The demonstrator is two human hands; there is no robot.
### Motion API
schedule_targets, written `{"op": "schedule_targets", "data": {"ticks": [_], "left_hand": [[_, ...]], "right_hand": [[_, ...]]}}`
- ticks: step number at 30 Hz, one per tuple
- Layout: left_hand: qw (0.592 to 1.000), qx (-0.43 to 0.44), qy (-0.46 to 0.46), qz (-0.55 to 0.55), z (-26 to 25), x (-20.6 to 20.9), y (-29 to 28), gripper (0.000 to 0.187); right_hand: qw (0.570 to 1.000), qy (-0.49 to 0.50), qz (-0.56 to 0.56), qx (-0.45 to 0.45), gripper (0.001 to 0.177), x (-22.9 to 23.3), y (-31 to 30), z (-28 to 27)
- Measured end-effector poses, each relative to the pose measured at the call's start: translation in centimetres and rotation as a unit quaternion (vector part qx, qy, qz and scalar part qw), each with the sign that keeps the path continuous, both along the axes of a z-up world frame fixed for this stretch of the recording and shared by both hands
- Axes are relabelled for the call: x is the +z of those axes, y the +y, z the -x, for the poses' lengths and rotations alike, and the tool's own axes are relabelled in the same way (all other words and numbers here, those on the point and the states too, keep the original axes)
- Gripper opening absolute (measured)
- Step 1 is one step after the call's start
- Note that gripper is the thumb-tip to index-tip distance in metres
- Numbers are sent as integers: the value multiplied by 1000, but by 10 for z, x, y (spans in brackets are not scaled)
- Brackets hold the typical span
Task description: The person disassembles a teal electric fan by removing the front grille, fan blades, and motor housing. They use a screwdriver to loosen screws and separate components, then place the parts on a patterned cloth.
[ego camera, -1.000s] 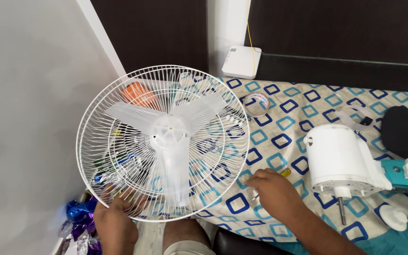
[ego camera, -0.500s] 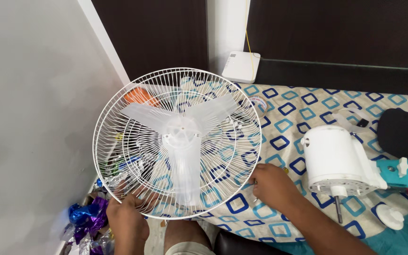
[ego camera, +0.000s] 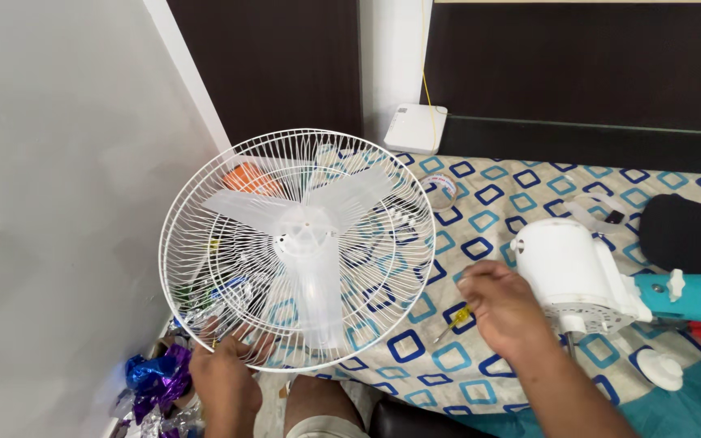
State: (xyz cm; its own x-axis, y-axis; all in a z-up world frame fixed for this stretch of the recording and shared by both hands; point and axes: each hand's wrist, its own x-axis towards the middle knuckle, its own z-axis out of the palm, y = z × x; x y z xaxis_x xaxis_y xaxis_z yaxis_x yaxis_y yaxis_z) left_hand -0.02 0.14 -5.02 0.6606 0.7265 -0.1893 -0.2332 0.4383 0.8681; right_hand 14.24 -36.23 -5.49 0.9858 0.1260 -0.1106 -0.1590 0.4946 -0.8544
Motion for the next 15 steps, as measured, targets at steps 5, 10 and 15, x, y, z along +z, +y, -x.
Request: {"op": "schedule_targets", "data": {"ticks": [5, 10, 15], "left_hand": [[1000, -3, 14, 21, -6, -8, -29, 73], [999, -14, 25, 16, -11, -21, -67, 68], [997, -30, -27, 63, -13, -24, -89, 63]], "right_hand": [[932, 9, -361, -27, 14, 30, -38, 3], [945, 108, -297, -82, 30, 81, -36, 31], [955, 144, -225, -130, 63, 113, -27, 64]]}}
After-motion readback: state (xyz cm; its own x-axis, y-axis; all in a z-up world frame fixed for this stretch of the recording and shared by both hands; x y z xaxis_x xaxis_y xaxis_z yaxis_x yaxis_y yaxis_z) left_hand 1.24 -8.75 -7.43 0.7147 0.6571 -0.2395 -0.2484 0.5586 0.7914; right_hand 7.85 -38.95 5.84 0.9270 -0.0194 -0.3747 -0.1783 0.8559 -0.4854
